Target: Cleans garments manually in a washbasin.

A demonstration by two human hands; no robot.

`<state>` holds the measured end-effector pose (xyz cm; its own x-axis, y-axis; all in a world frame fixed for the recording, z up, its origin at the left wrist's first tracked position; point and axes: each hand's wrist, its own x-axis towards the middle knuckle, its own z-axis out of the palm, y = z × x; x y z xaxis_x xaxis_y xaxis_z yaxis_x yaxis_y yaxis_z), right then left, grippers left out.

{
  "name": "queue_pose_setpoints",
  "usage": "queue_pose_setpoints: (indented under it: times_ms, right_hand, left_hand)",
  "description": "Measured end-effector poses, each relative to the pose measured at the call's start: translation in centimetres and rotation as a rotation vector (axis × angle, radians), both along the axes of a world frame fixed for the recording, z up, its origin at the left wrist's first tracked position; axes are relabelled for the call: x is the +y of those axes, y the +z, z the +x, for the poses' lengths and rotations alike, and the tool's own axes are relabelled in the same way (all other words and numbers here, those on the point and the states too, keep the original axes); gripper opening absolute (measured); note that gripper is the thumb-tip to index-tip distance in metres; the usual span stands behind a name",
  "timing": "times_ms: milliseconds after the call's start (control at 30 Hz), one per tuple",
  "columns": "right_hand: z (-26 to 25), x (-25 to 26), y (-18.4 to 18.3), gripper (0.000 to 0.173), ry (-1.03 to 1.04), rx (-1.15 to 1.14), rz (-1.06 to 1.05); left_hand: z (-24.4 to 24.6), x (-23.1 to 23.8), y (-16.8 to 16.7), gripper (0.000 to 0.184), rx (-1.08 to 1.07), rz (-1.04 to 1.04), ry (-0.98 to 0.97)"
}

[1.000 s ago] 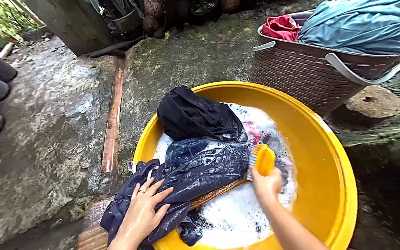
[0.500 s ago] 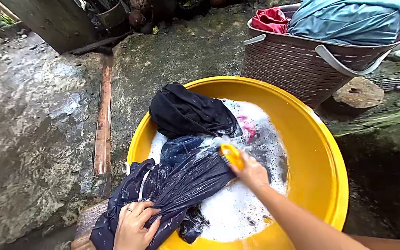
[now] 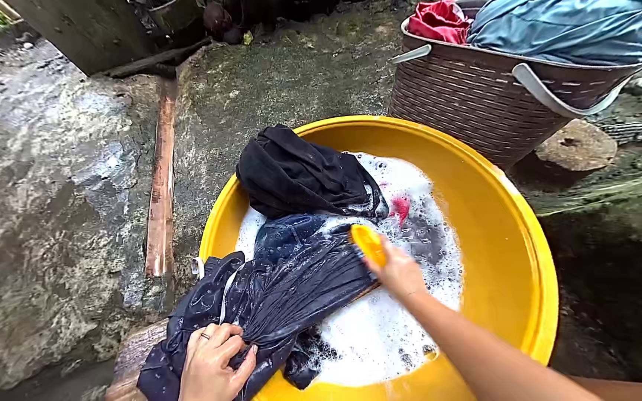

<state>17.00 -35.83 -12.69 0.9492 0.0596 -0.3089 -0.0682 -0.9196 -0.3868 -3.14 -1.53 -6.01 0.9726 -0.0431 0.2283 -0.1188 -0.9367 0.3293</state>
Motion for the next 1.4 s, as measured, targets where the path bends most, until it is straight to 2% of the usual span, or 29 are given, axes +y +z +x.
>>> queue_pose_setpoints:
  times_ms: [67,133,167,200,267,300,333,400,500,567,633,700,767,833,900,1033,1100,1133,1233,1267,1333,1400]
  right_hand:
    - [2.9,-3.2,0.6,0.071,-0.176,0.114,-0.1]
    - [2.7,-0.9,3.0,0.072,-0.251,0.151,-0.022]
    - [1.2,2.0,4.8,0.075,-0.211,0.159,0.069]
    - [-1.1,5.5,6.6,0.078,-0.103,0.183,0.158]
    - [-6.4,11.8,9.0,0.08,0.251,0.213,0.259]
    - [-7.9,13.6,9.5,0.077,0.403,0.218,0.277]
    - [-8.0,14.1,9.1,0.074,0.461,0.209,0.271]
    - [-5.0,11.4,6.5,0.072,0.358,0.229,0.163]
    - [1.3,3.0,1.8,0.075,0.053,0.17,-0.028]
    - [4.4,0.0,1.2,0.075,-0.076,0.17,-0.12]
    - [4.4,1.5,3.0,0.075,-0.122,0.162,-0.076]
    - [1.0,6.4,6.7,0.081,-0.025,0.184,0.106]
    - [-4.4,12.1,9.4,0.083,0.253,0.238,0.25]
    - [-7.4,15.2,10.1,0.079,0.485,0.275,0.307]
    - [-5.3,14.0,8.3,0.075,0.43,0.287,0.236]
    - [2.8,2.6,1.5,0.076,0.072,0.128,-0.008]
    - [5.5,-1.6,0.4,0.077,-0.033,0.104,-0.128]
    - [6.1,-2.1,0.6,0.079,-0.069,0.111,-0.145]
    - [2.4,3.1,4.4,0.081,-0.123,0.119,0.08]
    - [-0.2,6.1,6.1,0.083,-0.056,0.136,0.172]
    - [-6.1,11.1,8.2,0.081,0.221,0.15,0.271]
    - [-8.2,11.9,8.0,0.077,0.397,0.196,0.267]
  left_hand:
    - [0.5,-0.2,0.0,0.036,-0.005,0.025,0.007]
    - [0.9,-0.4,0.0,0.037,0.008,0.049,0.013]
    - [1.0,-0.5,0.0,0.037,0.015,0.054,0.017]
    - [1.0,-0.6,0.0,0.037,0.023,0.057,0.023]
    - [0.8,-0.5,0.2,0.036,0.037,0.059,0.028]
    - [0.7,-0.5,0.3,0.036,0.046,0.056,0.029]
    - [0.6,-0.5,0.4,0.035,0.057,0.049,0.028]
    - [0.7,-0.5,0.5,0.035,0.079,0.042,0.031]
    - [1.0,-0.7,0.4,0.035,0.092,0.06,0.038]
    - [1.6,-0.7,0.2,0.034,0.079,0.074,0.036]
    - [2.0,-1.0,-0.1,0.034,0.076,0.086,0.036]
    - [2.4,-1.2,-0.1,0.036,0.081,0.092,0.044]
    - [2.5,-1.4,-0.1,0.037,0.071,0.103,0.065]
    - [2.1,-1.5,0.0,0.038,0.055,0.123,0.086]
    - [2.1,-1.4,0.0,0.038,0.058,0.121,0.097]
    - [2.5,-1.8,0.0,0.039,0.076,0.142,0.125]
    - [3.2,-1.9,0.4,0.038,0.104,0.168,0.149]
    - [3.4,-2.1,0.4,0.037,0.119,0.185,0.169]
    - [3.9,-2.7,0.5,0.037,0.145,0.212,0.21]
    - [4.0,-2.9,0.7,0.037,0.158,0.212,0.223]
    - [3.9,-3.1,1.1,0.037,0.19,0.206,0.245]
    - [3.8,-3.0,1.3,0.037,0.202,0.189,0.245]
